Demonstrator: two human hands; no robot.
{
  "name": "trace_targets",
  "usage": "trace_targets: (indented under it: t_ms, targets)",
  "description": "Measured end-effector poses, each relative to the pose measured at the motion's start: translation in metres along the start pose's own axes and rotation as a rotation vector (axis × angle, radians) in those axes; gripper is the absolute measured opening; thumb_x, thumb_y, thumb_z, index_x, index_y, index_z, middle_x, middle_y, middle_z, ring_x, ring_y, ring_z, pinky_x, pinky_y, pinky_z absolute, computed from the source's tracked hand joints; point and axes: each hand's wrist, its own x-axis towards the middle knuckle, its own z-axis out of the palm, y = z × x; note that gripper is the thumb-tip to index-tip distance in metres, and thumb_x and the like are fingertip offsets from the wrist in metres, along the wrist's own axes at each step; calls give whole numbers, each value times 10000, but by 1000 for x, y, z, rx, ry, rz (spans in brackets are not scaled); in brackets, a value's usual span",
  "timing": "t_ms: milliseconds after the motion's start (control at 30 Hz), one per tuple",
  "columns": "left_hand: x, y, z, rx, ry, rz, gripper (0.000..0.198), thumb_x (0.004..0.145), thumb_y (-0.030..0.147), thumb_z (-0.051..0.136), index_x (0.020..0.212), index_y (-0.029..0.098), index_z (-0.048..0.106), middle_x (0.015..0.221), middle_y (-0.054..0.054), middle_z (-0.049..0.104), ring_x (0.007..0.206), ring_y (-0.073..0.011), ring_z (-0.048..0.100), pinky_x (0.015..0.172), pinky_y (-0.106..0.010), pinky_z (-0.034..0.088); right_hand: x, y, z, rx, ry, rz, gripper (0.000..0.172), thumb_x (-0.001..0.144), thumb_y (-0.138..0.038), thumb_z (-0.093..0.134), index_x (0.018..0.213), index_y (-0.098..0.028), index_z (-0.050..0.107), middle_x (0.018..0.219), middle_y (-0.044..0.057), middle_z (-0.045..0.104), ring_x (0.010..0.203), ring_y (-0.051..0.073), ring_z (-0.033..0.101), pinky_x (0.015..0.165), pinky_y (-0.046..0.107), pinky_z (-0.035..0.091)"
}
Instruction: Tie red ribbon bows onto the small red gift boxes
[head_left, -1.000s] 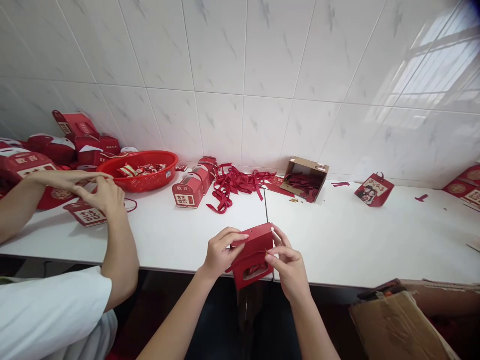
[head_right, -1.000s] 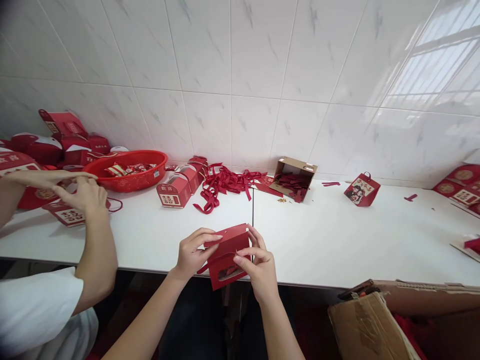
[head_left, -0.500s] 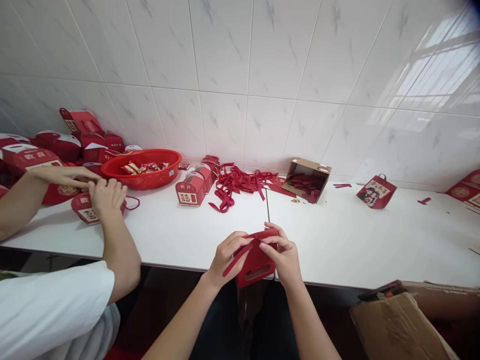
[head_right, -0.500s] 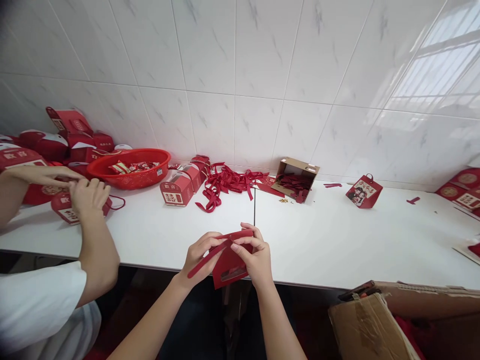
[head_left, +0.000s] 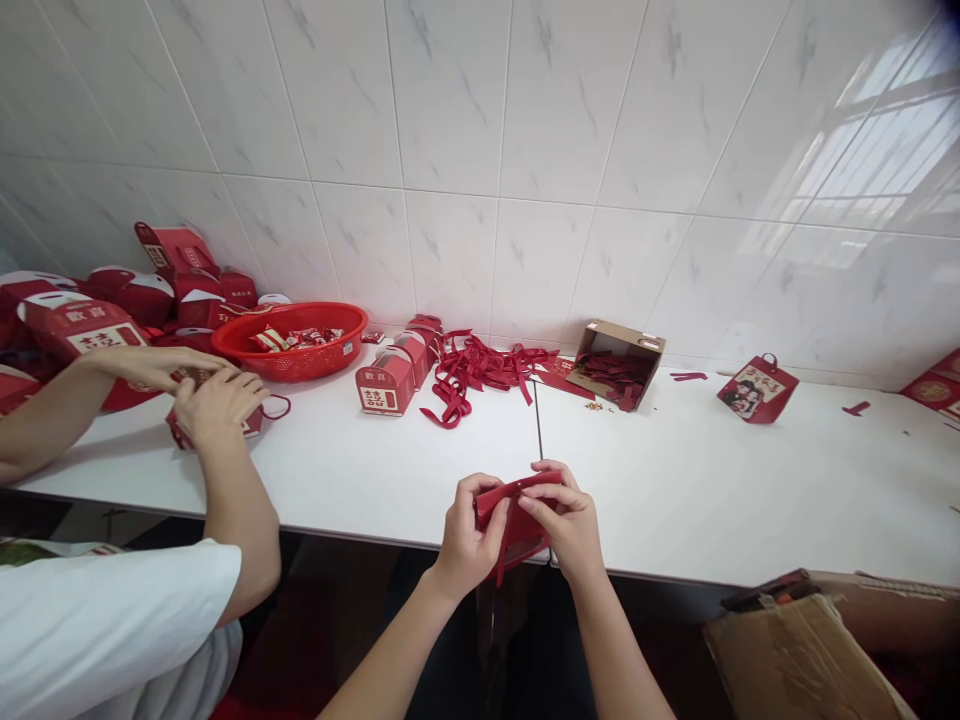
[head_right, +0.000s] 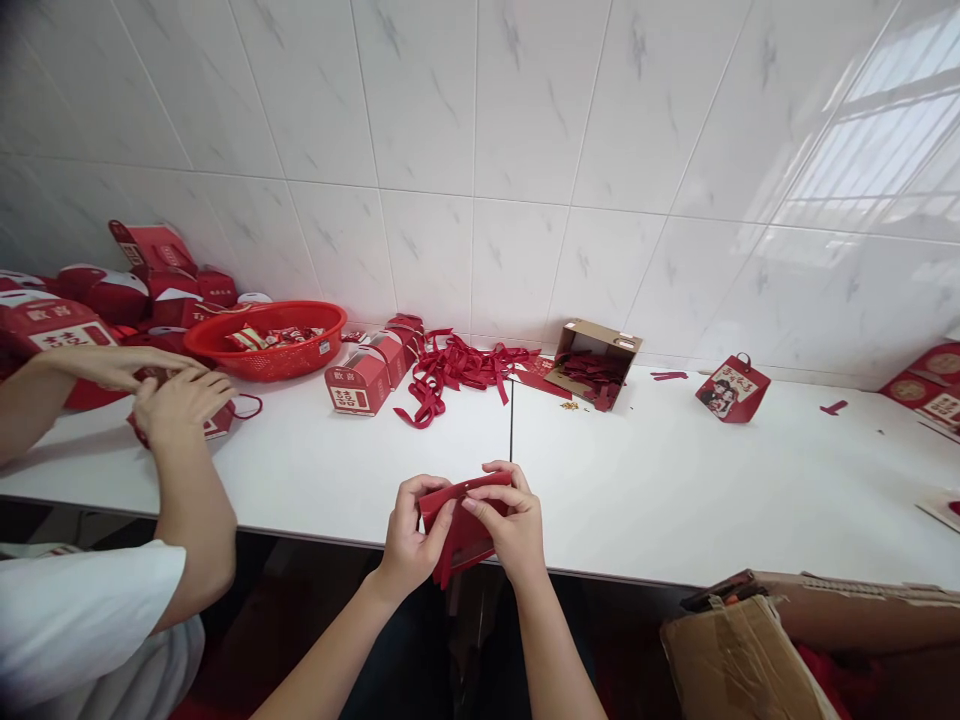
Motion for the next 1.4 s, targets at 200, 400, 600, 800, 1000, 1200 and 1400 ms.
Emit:
trace_targets:
  t_ms: [200, 400, 600, 800, 1000, 1200, 1400]
  targets:
    - [-2, 3, -3, -50, -95, -34, 124, 891, 174, 445, 1012, 199, 444, 949, -55, 557, 879, -165, 580, 775, -312, 480, -2, 0, 0, -11, 1, -21, 26, 680, -270, 764, 694, -252, 751, 1049, 67, 570, 1043, 247, 533, 862, 379, 460]
    - [-7, 2, -5, -131, -118, 29, 103, 906, 150, 419, 996, 197, 428, 985, -61, 535, 917, -164, 564, 789, -318, 462, -7, 2, 4, -59, 59, -132, 27, 701, -249, 746, 705, -234, 724, 987, 63, 577, 980, 227, 555, 807, 367, 481]
    - [-14, 8, -7, -172, -145, 12, 76, 920, 165, 398, 979, 207, 423, 996, -58, 525, 923, -155, 559, 807, -321, 453, -12, 3, 2, -62, 86, -102, 466, 666, -258, 764, 1086, -246, 563, 1016, 54, 627, 864, 203, 601, 766, 368, 492]
    - [-17, 24, -20, -25, -193, -114, 344, 827, 303, 576, 1108, 204, 405, 1102, -90, 504, 1034, -207, 524, 902, -378, 437, -16, 0, 2, -31, 96, -61, 242, 694, -276, 740, 750, -200, 518, 722, -13, 565, 655, 140, 543, 602, 270, 454]
    - [-31, 19, -30, 269, -51, -257, 174, 787, 289, 630, 836, 187, 497, 795, -9, 574, 760, -162, 573, 728, -304, 476, -24, -7, 4, -59, 149, -184, 231, 716, -242, 724, 772, -201, 504, 769, -2, 546, 715, 148, 534, 650, 287, 438]
    - [-29, 30, -65, 107, -167, -33, 78, 795, 166, 638, 717, 170, 629, 700, -7, 638, 654, -125, 611, 627, -231, 489, -28, -15, -4, -97, 142, -254, 218, 735, -201, 715, 782, -216, 503, 770, -10, 535, 724, 144, 528, 651, 278, 430]
    - [-15, 63, -87, -78, 12, 135, 165, 817, 74, 576, 849, 208, 666, 857, -27, 674, 798, -157, 658, 716, -271, 543, -47, -26, 0, -142, -65, -396, 249, 716, -150, 740, 801, -224, 517, 773, -3, 548, 723, 155, 537, 621, 282, 423]
